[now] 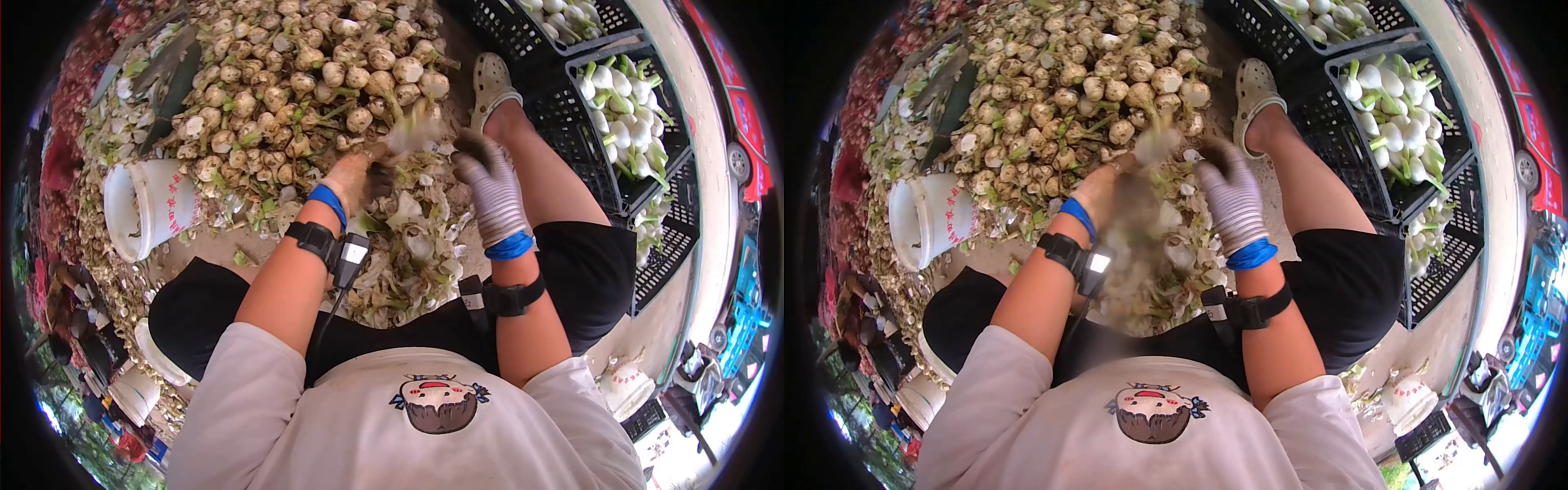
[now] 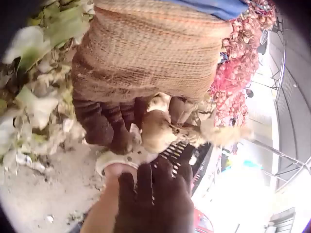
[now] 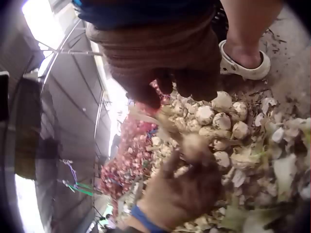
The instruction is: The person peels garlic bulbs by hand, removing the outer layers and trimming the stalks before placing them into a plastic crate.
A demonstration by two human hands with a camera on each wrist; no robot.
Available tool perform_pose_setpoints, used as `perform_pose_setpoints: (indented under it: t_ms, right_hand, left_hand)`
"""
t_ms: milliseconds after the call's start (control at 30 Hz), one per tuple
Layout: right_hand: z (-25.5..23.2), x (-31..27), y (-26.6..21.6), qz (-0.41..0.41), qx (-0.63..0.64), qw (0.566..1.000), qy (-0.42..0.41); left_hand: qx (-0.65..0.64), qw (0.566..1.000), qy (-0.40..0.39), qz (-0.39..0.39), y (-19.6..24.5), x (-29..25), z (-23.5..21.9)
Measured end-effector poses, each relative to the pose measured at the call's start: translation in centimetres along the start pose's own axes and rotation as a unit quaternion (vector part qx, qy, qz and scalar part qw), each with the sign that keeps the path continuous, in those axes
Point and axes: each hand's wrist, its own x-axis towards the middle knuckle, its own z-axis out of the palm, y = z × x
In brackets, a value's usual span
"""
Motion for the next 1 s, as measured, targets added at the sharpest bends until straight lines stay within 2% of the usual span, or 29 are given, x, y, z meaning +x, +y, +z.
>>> perform_pose_setpoints:
  t_ms: [33,67,100,133,167,200,233,267,300,333,367,400,433,500,567,633,667,700,733,767,800,833,867,900,967,1000]
  right_hand:
    - [0.9,0.0,0.3,-0.075,-0.125,0.988,-0.053]
    - [1.2,-0.5,0.5,-0.074,-0.213,0.971,-0.084]
    - [1.6,-0.5,1.7,-0.147,-0.224,0.959,-0.091]
    - [2.0,-0.6,1.5,-0.100,-0.154,0.979,-0.085]
    - [2.3,-0.8,1.4,-0.052,-0.084,0.992,-0.077]
    - [2.4,-1.2,0.6,-0.057,-0.083,0.992,-0.078]
    - [2.3,-1.7,-0.5,-0.104,-0.195,0.974,-0.058]
    - [2.2,-2.2,-1.3,-0.148,-0.304,0.941,-0.035]
    - [2.2,-2.7,-1.6,-0.150,-0.303,0.940,-0.032]
    - [2.3,-3.1,-1.9,-0.194,-0.361,0.912,-0.027]
    - [2.4,-3.4,-2.1,-0.238,-0.416,0.877,-0.022]
    - [2.5,-3.7,-2.0,-0.268,-0.437,0.858,-0.029]
    - [2.5,-4.1,-2.1,-0.272,-0.436,0.857,-0.029]
    - [2.7,-4.7,-2.2,-0.248,-0.445,0.859,-0.045]
    - [2.3,-4.7,-2.4,-0.247,-0.442,0.861,-0.054]
    - [2.1,-4.9,-2.7,-0.208,-0.377,0.899,-0.079]
    - [1.9,-4.8,-2.4,-0.208,-0.376,0.899,-0.079]
    - [1.6,-4.7,-2.0,-0.151,-0.239,0.954,-0.105]
    - [1.5,-4.6,-1.8,-0.090,-0.095,0.983,-0.127]
    - [1.5,-4.6,-1.7,-0.089,-0.094,0.983,-0.128]
    - [1.5,-4.7,-2.0,-0.002,0.058,0.992,-0.115]
    - [1.4,-4.6,-2.1,0.085,0.208,0.969,-0.099]
    - [1.1,-4.3,-1.3,0.105,0.235,0.960,-0.109]
    - [1.2,-4.4,-1.7,0.106,0.235,0.960,-0.108]
    - [1.7,-4.8,-2.5,0.075,0.065,0.995,0.022]
    - [2.4,-3.9,-1.6,-0.123,-0.057,0.988,0.069]
  left_hand:
    - [-0.034,0.992,-0.120,-0.014,-0.2,-0.4,0.1]
    - [-0.065,0.968,-0.239,-0.027,-0.5,-0.9,0.1]
    - [-0.092,0.930,-0.354,-0.040,-0.7,-1.5,0.2]
    - [-0.092,0.931,-0.351,-0.034,-0.2,-3.2,0.5]
    - [0.015,0.956,-0.293,0.021,0.4,-5.0,1.0]
    - [0.121,0.963,-0.229,0.075,0.8,-6.2,1.3]
    - [0.124,0.962,-0.229,0.079,0.6,-6.6,1.6]
    - [0.139,0.969,-0.154,0.133,0.4,-6.7,1.8]
    - [0.151,0.968,-0.077,0.185,0.2,-6.9,2.0]
    - [0.153,0.958,-0.074,0.230,0.4,-7.1,1.7]
    - [0.154,0.957,-0.074,0.234,0.4,-7.3,1.6]
    - [0.127,0.970,-0.069,0.197,0.7,-7.9,1.5]
    - [0.099,0.980,-0.062,0.161,1.0,-8.5,1.4]
    - [0.138,0.973,-0.069,0.174,1.3,-8.6,0.8]
    - [0.322,0.899,-0.074,0.288,0.0,-7.4,0.0]
    - [0.303,0.906,-0.073,0.285,0.0,-8.0,-0.1]
    - [0.285,0.913,-0.072,0.282,0.0,-8.2,0.0]
    - [0.285,0.913,-0.072,0.282,0.2,-8.4,0.0]
    - [0.261,0.928,-0.058,0.261,0.4,-8.5,0.1]
    - [0.238,0.940,-0.044,0.239,0.4,-8.5,0.3]
    - [0.238,0.941,-0.044,0.238,0.2,-8.6,0.7]
    - [0.209,0.932,-0.031,0.295,-0.1,-8.8,1.2]
    - [0.178,0.919,-0.019,0.351,-0.4,-9.0,1.6]
    - [0.178,0.919,-0.020,0.350,-0.1,-9.7,1.7]
    - [0.321,0.806,-0.096,0.488,0.4,-11.1,1.9]
    - [0.382,0.785,-0.100,0.477,0.1,-11.1,2.0]
